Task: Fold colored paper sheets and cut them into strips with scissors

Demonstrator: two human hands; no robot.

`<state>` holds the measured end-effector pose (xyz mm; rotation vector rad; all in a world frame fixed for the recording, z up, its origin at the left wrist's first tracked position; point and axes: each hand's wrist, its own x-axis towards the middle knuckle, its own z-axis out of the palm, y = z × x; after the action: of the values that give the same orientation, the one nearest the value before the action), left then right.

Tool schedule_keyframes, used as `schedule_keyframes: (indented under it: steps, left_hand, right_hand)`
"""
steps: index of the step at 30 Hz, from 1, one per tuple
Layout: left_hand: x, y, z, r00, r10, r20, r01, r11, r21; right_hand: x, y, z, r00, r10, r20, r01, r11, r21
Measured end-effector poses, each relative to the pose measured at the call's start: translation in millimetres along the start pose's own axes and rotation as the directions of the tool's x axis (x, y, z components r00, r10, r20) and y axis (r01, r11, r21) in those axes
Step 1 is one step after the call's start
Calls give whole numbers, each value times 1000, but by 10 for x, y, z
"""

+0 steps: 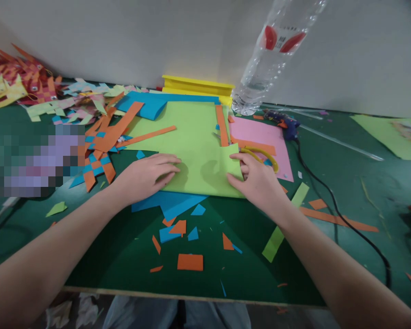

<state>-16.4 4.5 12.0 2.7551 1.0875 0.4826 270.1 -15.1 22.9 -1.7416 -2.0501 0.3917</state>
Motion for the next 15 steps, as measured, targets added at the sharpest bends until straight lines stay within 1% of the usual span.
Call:
schedule_keyframes:
  steps: [9, 15]
  left_hand:
    - [-10, 34, -11, 999, -11, 49, 10, 1000, 26]
    - [-13, 45, 5, 999, 1, 42, -2, 999, 41]
  right_hand:
    - [10, 7, 10, 1000, -4, 11, 4, 1000, -7]
    - [8, -1, 14, 1000, -6, -3, 6, 1000, -12]
